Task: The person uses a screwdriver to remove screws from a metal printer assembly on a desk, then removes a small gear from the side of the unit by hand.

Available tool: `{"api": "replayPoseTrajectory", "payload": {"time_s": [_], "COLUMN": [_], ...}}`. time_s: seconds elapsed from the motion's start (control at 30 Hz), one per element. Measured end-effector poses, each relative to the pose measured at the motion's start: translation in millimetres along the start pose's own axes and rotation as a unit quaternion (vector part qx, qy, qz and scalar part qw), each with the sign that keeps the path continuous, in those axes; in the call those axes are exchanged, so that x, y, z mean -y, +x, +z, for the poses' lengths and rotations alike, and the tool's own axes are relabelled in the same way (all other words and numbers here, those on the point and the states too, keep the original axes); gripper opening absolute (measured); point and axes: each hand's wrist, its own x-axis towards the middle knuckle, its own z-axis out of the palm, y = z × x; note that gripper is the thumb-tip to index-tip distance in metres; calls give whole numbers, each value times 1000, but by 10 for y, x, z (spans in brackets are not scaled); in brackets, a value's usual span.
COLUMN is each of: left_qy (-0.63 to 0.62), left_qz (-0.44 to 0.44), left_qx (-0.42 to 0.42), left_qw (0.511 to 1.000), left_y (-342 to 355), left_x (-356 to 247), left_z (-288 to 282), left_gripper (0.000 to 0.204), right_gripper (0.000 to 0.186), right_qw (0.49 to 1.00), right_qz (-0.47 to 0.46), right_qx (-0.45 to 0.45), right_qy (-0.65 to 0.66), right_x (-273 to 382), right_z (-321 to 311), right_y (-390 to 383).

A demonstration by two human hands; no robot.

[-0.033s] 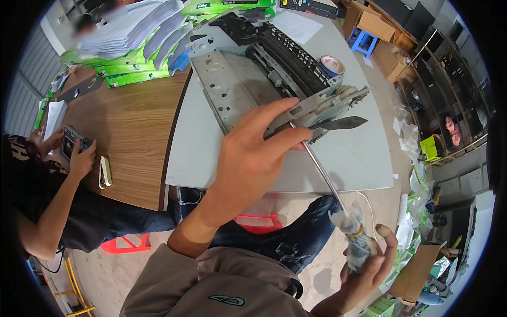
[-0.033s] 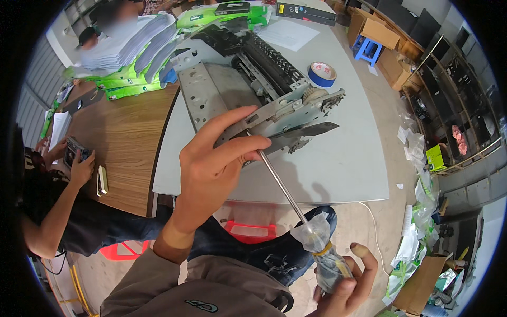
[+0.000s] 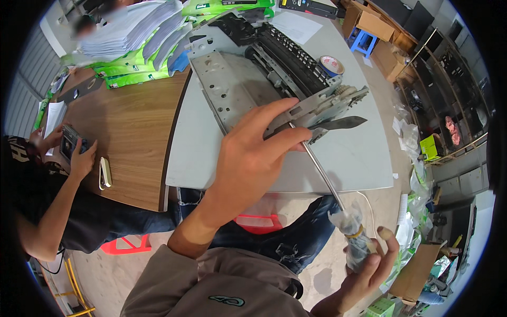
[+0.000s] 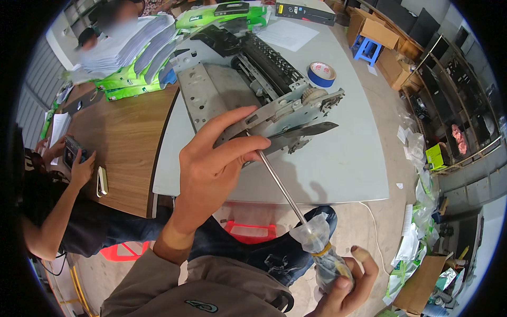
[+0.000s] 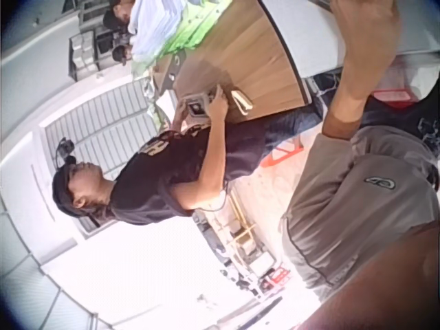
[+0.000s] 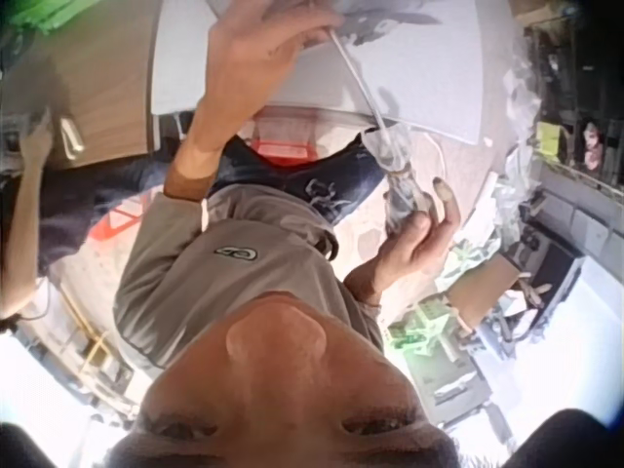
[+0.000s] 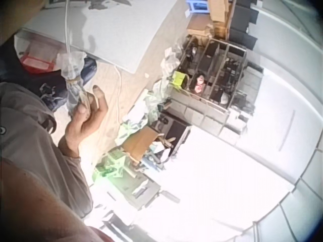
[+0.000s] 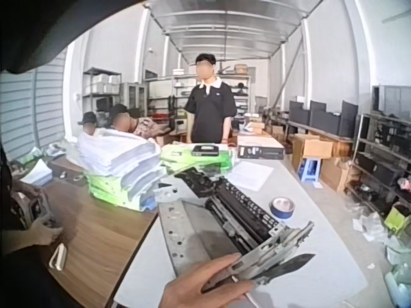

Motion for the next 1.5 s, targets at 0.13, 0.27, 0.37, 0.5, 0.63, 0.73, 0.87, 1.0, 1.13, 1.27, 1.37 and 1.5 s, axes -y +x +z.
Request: {"api": "replayPoseTrajectory", "payload": {"time_s": [0.13, 0.27, 0.37, 0.5, 0.63, 0.73, 0.87, 1.0, 1.13, 1.27, 1.37, 1.5], "left_qy": [33, -8, -18, -55, -129, -71, -23, -11, -4, -6, -11, -18], "left_qz": [16, 29, 9, -35, -81, -74, -56, -55, -65, -64, -65, -51], "left_qx": [-8, -16, -22, -7, 25, 29, 9, 31, 15, 24, 23, 17], "left_qw": [999, 999, 1000, 998, 988, 994, 998, 998, 998, 998, 998, 998], "left_y": [60, 37, 17, 40, 50, 40, 33, 25, 6, 15, 3, -7], "left_x": [-50, 8, 16, -23, 64, -19, -5, -3, -2, -17, -5, 32], "left_z": [-43, -25, -22, -64, -114, -161, -140, -98, -147, -96, -102, -57], "left_gripper": [43, 55, 61, 59, 48, 36, 28, 26, 24, 24, 24, 24], "right_gripper": [59, 58, 66, 95, 85, 76, 74, 84, 81, 93, 107, 84], "right_qw": [966, 924, 942, 973, 919, 841, 814, 929, 890, 908, 945, 963], "right_qz": [-241, -361, -314, -204, -283, -444, -388, -261, -299, -357, -252, -196], "right_qx": [-69, -33, -107, -110, -153, -177, -246, -148, -151, -144, -186, -156], "right_qy": [-64, -122, -41, -10, -227, -253, -354, -216, -311, -167, -99, -98], "right_x": [-235, -195, -250, 133, 87, -209, -236, 163, -140, -209, -30, -45], "right_z": [-30, -115, -11, 194, 79, -147, -128, 163, -19, 2, 201, 55], "right_y": [25, 118, 9, 126, 91, 222, 134, 138, -1, -6, 49, 33]}}
